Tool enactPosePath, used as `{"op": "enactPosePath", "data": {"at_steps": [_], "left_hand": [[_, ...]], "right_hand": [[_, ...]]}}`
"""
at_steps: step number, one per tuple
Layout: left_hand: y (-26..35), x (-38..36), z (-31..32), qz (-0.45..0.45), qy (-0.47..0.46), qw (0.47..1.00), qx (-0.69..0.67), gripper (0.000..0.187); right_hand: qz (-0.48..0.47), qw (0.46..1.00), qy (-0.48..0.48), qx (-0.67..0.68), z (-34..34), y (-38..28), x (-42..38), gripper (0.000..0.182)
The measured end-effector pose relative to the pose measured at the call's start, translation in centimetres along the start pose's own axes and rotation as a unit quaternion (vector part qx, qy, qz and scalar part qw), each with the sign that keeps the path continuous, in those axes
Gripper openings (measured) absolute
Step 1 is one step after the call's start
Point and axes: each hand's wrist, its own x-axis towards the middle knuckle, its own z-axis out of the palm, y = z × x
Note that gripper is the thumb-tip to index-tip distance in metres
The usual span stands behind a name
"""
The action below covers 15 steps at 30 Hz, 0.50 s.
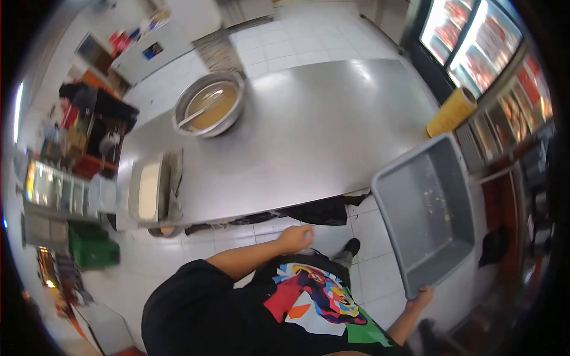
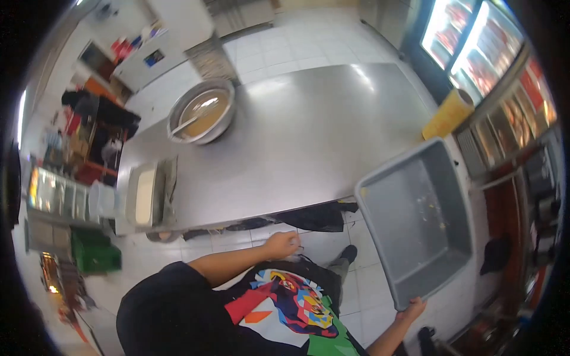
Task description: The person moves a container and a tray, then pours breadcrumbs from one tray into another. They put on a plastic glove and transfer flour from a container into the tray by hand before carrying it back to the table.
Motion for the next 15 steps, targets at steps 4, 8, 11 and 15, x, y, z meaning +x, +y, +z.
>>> {"op": "enactPosePath", "data": {"at_steps": [4,8,11,15], "left_hand": [[-11.4,-13.8,-6.5,-0.173,0.168,0.966,-0.095,0.018],[-14.9,-18.3,-9.9,-0.291,0.372,0.878,-0.075,0.018],[-18.2,-22.4,-10.8,-0.316,0.469,0.821,-0.080,0.015],[-20.7,-30.1,-10.0,-0.407,0.540,0.714,-0.183,0.014]], "right_hand": [[-0.022,0.990,-0.138,-0.032,11.8,0.3,-5.4,0.049],[-0.024,0.975,-0.184,-0.121,24.0,-1.1,-0.2,0.030],[-0.034,0.959,-0.234,-0.154,33.2,-0.6,0.5,0.020],[-0.058,0.911,-0.326,-0.247,43.6,-0.4,-4.8,0.026]]}}
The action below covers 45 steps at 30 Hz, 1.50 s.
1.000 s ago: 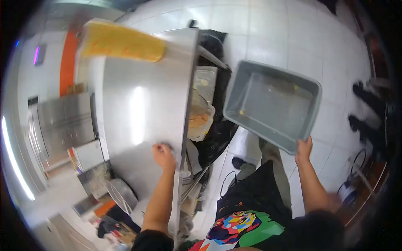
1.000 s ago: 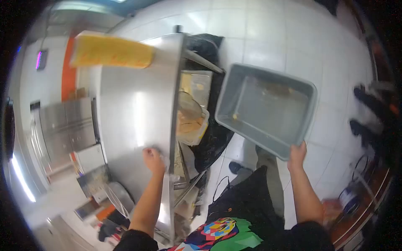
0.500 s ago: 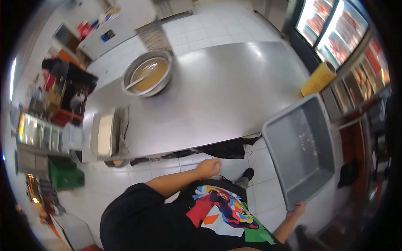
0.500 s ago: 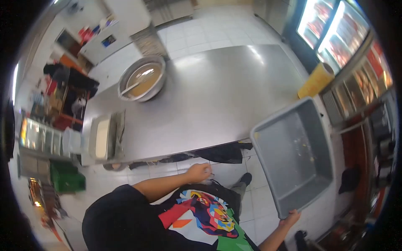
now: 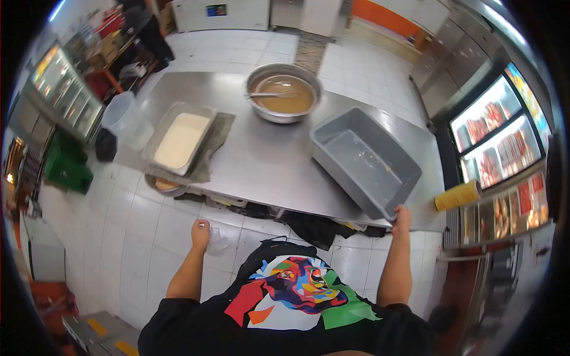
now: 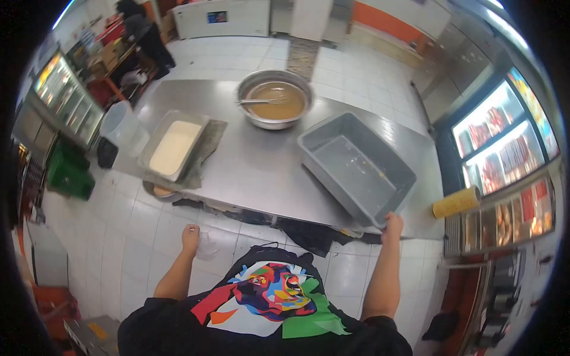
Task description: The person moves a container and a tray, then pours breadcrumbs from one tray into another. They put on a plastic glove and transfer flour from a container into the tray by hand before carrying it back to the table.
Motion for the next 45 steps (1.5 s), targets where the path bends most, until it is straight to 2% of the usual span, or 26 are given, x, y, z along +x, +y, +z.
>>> {"op": "enactPosePath", "data": {"at_steps": [1,2,5,8,10,11,12,14,15,17,19,21,23,25,28,29,31,33,36,39,40,43,45], "left_hand": [[-1.4,-1.0,-0.9,-0.033,0.024,0.999,-0.010,0.013],[-3.7,-2.2,-1.0,-0.018,0.047,0.999,-0.014,0.012],[-10.1,-5.9,-1.0,-0.028,0.069,0.996,0.039,0.010],[-8.7,-9.4,-3.9,-0.124,0.025,0.991,0.046,0.012],[-11.0,-10.1,-4.9,-0.160,0.038,0.986,-0.006,0.014],[-11.9,-10.7,-3.7,-0.186,0.053,0.980,-0.046,0.015],[-11.8,-10.7,-3.6,-0.190,0.061,0.977,-0.073,0.019],[-12.5,-8.9,-2.8,-0.048,0.103,0.994,-0.010,0.020],[-12.2,-8.1,-2.5,0.023,0.114,0.993,0.026,0.021],[-4.0,-6.1,-3.7,-0.011,0.033,0.997,0.072,0.024],[-0.6,-1.9,-2.2,0.007,0.016,0.997,0.078,0.027],[2.3,2.0,0.0,0.106,0.080,0.990,0.051,0.033],[5.1,5.6,1.9,0.129,0.070,0.988,0.054,0.041],[9.8,6.8,2.1,0.075,0.018,0.990,0.119,0.048],[10.8,9.3,3.4,0.058,-0.028,0.970,0.235,0.055],[11.1,9.4,3.7,0.064,-0.017,0.967,0.245,0.050],[11.6,9.4,4.4,0.071,0.008,0.962,0.264,0.042],[11.6,9.5,5.0,0.092,0.007,0.953,0.289,0.029],[9.9,10.2,5.9,0.111,0.026,0.940,0.321,0.021],[10.3,9.0,6.0,0.112,0.047,0.944,0.307,0.022],[10.8,8.7,5.8,0.111,0.053,0.946,0.299,0.022],[10.6,8.5,5.7,0.103,0.047,0.946,0.302,0.022],[11.1,8.2,5.5,0.101,0.040,0.943,0.315,0.022]], "right_hand": [[-0.004,0.999,-0.039,0.026,1.6,-0.9,1.4,0.028],[-0.005,0.996,-0.076,0.052,2.4,-1.7,3.1,0.030],[-0.048,0.997,-0.057,-0.031,3.2,-0.5,11.4,0.033],[-0.028,0.997,-0.053,-0.039,2.8,-0.3,14.1,0.043],[-0.142,0.963,0.055,-0.223,0.1,2.8,17.3,0.049],[-0.213,0.921,0.102,-0.310,1.4,1.1,19.4,0.052],[-0.216,0.910,0.119,-0.332,2.6,-0.8,17.7,0.051],[-0.217,0.887,0.153,-0.378,4.8,-4.3,11.6,0.050],[-0.289,0.862,0.159,-0.385,5.7,-4.8,10.1,0.049],[-0.426,0.797,0.182,-0.389,6.4,-5.6,8.2,0.048],[-0.544,0.758,0.127,-0.335,7.5,-5.4,5.1,0.044],[-0.605,0.725,0.068,-0.321,9.2,-5.0,-0.7,0.038],[-0.619,0.721,-0.046,-0.308,9.3,-3.5,-5.3,0.036],[-0.590,0.728,-0.116,-0.330,8.5,-0.9,-7.9,0.035],[-0.525,0.761,-0.164,-0.344,5.8,4.2,-9.8,0.034],[-0.510,0.763,-0.167,-0.362,4.4,6.2,-9.7,0.035],[-0.457,0.801,-0.210,-0.326,1.4,9.3,-9.7,0.033],[-0.382,0.841,-0.217,-0.317,-0.2,9.4,-12.0,0.037],[-0.238,0.877,-0.198,-0.366,-2.8,11.8,-11.6,0.030],[-0.184,0.886,-0.248,-0.346,-2.8,14.7,-8.6,0.021],[-0.191,0.886,-0.271,-0.326,-1.0,13.0,-9.3,0.016],[-0.273,0.832,-0.347,-0.335,3.5,12.8,-6.0,0.011],[-0.270,0.805,-0.392,-0.354,8.0,10.1,-5.4,0.014]]}}
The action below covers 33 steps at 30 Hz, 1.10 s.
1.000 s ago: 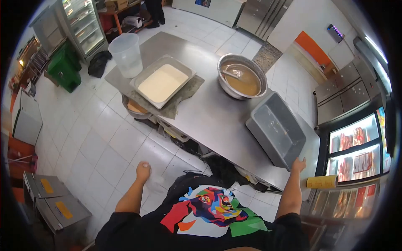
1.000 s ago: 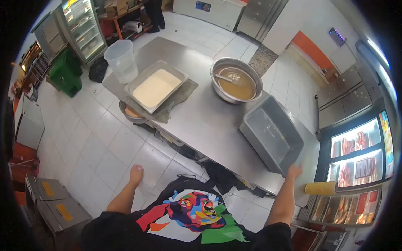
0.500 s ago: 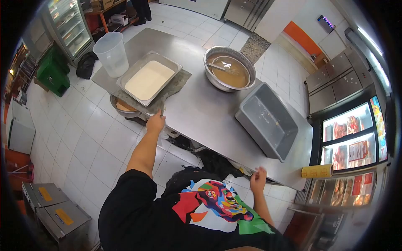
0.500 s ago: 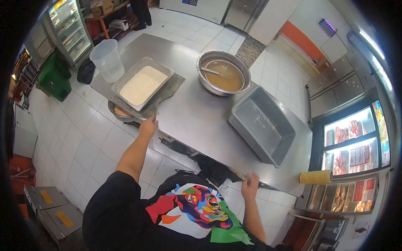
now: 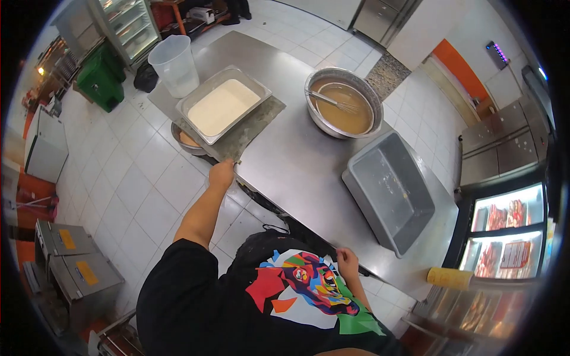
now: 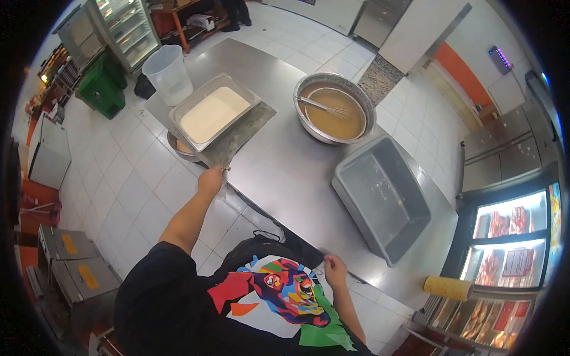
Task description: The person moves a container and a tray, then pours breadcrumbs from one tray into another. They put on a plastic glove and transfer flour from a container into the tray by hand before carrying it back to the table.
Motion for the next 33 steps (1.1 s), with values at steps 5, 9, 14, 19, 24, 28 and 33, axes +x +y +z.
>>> {"op": "enactPosePath", "data": {"at_steps": [5,9,14,19,24,28,33], "left_hand": [[-0.1,-0.1,0.2,0.001,-0.022,0.999,0.028,0.020],[-0.9,-1.3,0.9,0.008,-0.041,0.999,0.028,0.033],[-3.3,-2.0,1.4,0.047,-0.073,0.996,-0.005,0.048],[-4.3,0.2,-0.1,0.057,-0.044,0.995,-0.075,0.025],[-5.9,1.2,-0.1,0.103,-0.072,0.982,-0.143,0.024],[-5.8,2.3,-1.1,0.103,-0.100,0.972,-0.185,0.022],[-4.3,2.9,-1.2,0.133,-0.134,0.968,-0.167,0.021]], "right_hand": [[-0.126,0.982,-0.140,0.004,2.4,-4.4,13.2,0.021],[-0.130,0.968,-0.208,0.046,5.4,-13.6,20.3,0.023],[0.018,0.957,-0.263,0.124,12.6,-22.1,29.3,0.032],[-0.042,0.976,-0.208,-0.058,20.8,-24.6,40.0,0.059],[-0.019,0.992,-0.049,-0.118,26.6,-25.3,51.0,0.060],[0.081,0.990,-0.068,-0.090,26.8,-28.7,51.7,0.029],[0.049,0.989,-0.003,-0.141,27.6,-23.2,55.1,0.023]]}}
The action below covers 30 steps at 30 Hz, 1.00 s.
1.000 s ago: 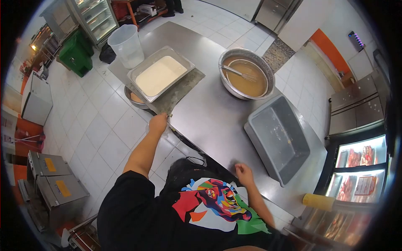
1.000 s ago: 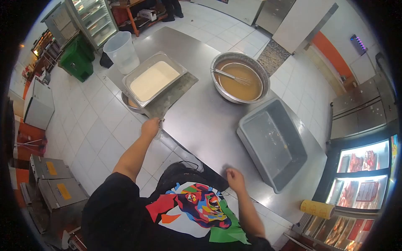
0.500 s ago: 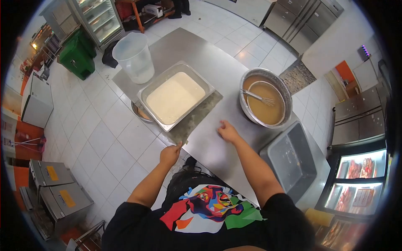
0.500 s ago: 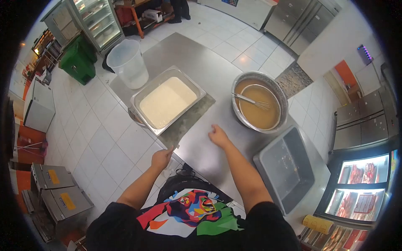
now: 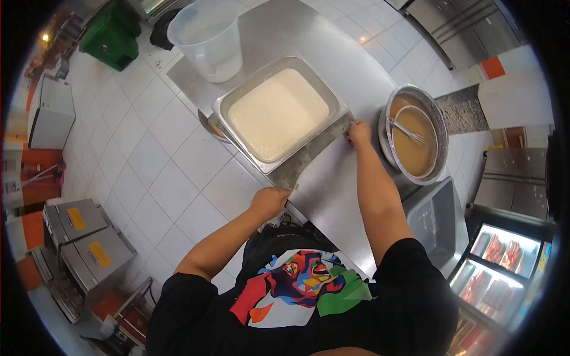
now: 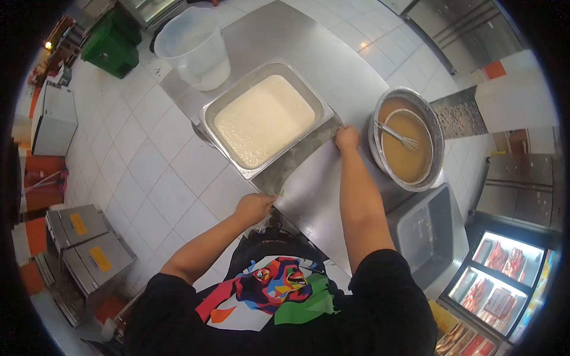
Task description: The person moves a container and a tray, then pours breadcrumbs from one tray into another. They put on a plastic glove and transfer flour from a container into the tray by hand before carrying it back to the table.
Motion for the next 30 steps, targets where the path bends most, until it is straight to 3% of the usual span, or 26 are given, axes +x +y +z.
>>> {"op": "enactPosePath", "data": {"at_steps": [3,5,16,30], "left_hand": [[1.1,1.3,-0.6,0.026,-0.020,0.999,0.012,0.021],[1.3,1.5,-0.9,0.031,-0.046,0.998,0.021,0.022],[1.9,0.3,-1.7,0.027,-0.016,0.997,-0.067,0.018],[6.0,-0.9,0.6,0.047,-0.031,0.993,-0.100,0.019]], "right_hand": [[0.029,0.999,0.036,-0.013,-2.9,-1.0,-3.7,0.028],[-0.003,0.994,0.083,-0.075,-4.5,-2.9,-6.6,0.028],[0.096,0.992,0.072,0.027,-6.8,-3.7,-10.7,0.022],[0.098,0.991,0.095,-0.011,-7.9,2.9,-11.2,0.021]]}}
